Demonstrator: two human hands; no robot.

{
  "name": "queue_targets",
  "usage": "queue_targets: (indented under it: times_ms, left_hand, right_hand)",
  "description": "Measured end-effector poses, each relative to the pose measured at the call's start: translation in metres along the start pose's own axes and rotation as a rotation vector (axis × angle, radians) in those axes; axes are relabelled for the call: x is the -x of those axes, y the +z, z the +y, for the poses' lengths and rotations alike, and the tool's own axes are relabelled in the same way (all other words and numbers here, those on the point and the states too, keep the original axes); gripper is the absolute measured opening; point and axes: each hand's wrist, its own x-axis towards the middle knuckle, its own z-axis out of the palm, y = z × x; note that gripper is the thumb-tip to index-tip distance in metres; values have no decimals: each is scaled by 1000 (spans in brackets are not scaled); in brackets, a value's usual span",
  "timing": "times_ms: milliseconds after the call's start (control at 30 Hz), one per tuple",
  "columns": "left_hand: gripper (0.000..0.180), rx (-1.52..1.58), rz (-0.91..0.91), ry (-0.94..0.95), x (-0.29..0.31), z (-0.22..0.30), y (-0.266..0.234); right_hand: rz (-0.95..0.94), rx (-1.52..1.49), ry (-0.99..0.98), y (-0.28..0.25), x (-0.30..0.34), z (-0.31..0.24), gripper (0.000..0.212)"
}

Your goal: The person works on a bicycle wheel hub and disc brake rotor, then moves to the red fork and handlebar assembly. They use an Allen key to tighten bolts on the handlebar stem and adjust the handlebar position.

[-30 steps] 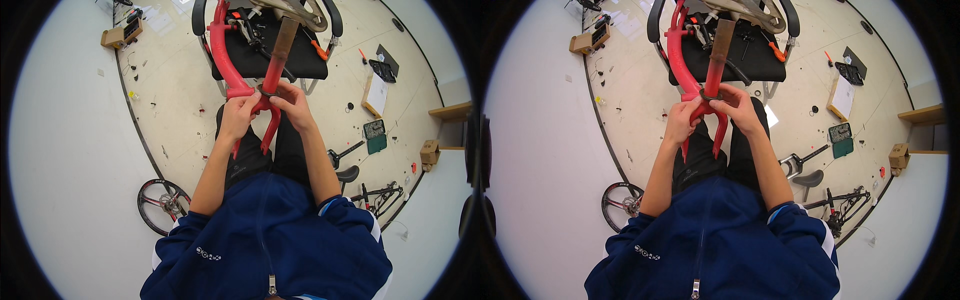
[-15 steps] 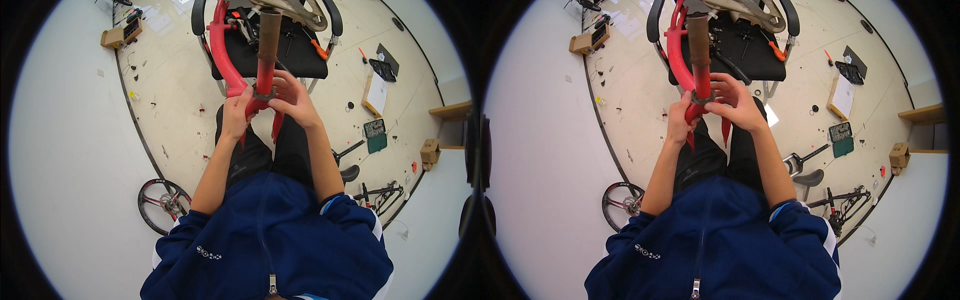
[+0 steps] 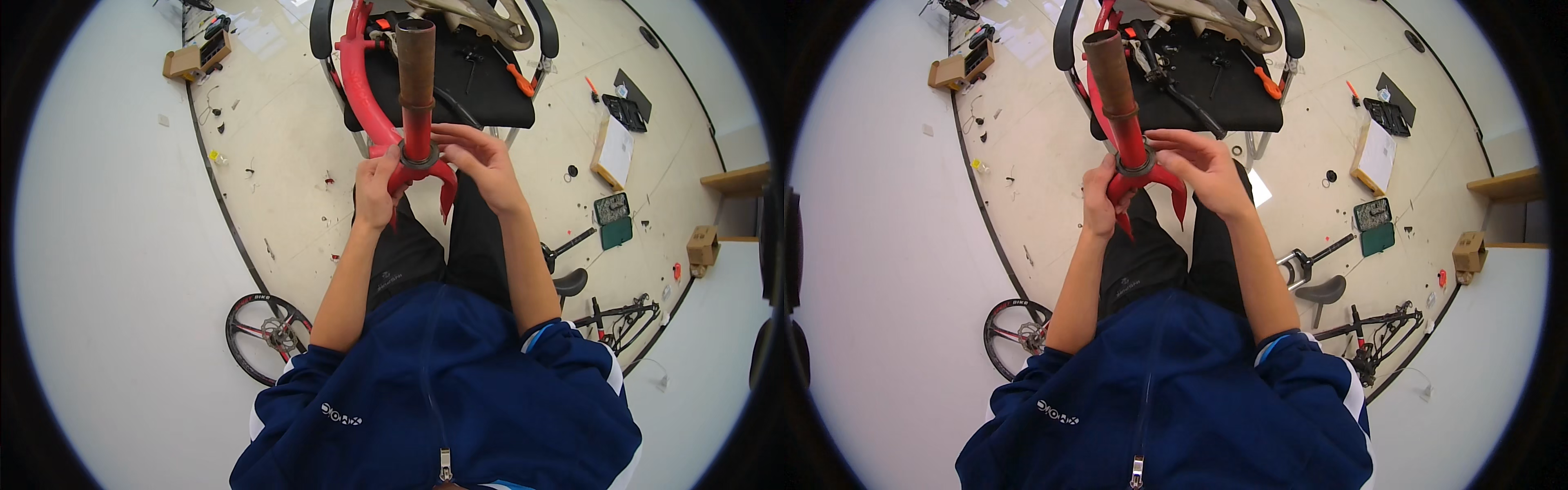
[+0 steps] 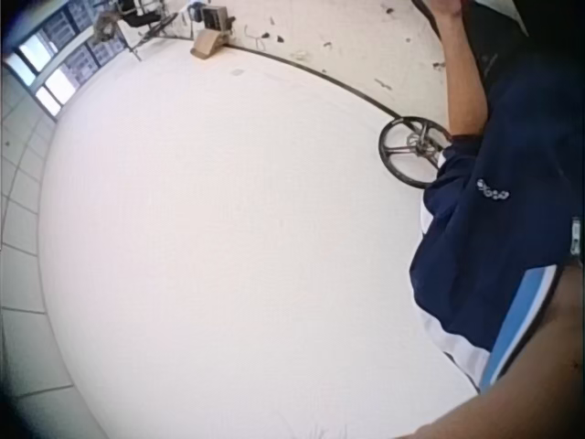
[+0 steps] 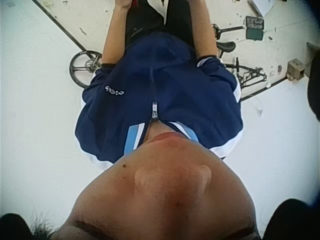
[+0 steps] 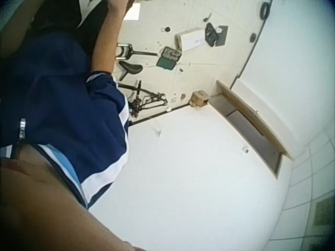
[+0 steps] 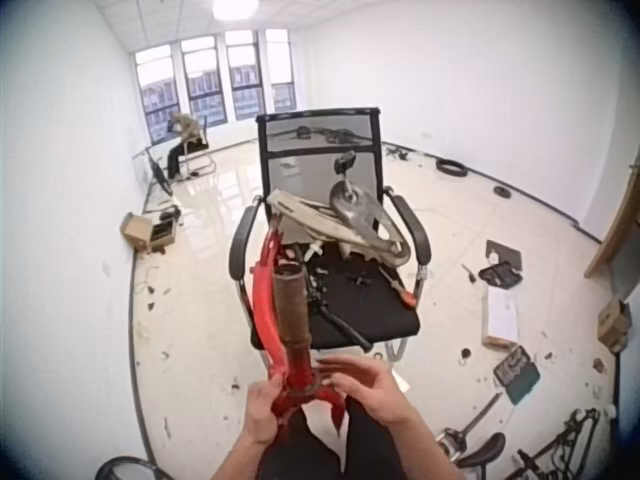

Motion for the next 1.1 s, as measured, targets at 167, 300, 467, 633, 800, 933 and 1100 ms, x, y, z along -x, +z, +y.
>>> queue_targets:
  times_ms: [167,300,467,633,800,933,1100]
  left_hand:
    - [55,-11,2,65,1,-3,-6]
    - [59,-31,78,27,7,-7,-27]
    - [64,93,146,-54,17,-9,-79]
    - [63,159,130,-120,32,1,-114]
    - [56,239,92,-198,46,11,-128]
    - [41,246,65,-160,52,14,-137]
    - [35,186,64,-173,55,30,-138]
  right_hand:
    - [-71,132,24,12,-1,9,37]
    - [-17,-42,52,-1,-11,13,42]
    - [142,569,201,-40,-36,110,46]
    - [-93,1074,323,-19,-65,168,68]
    - [-22,1191,360,-21,-86,206,75]
    - [-107,1218,329,-26,-94,213,83]
    - [1,1028,505,-6,-133,215,81]
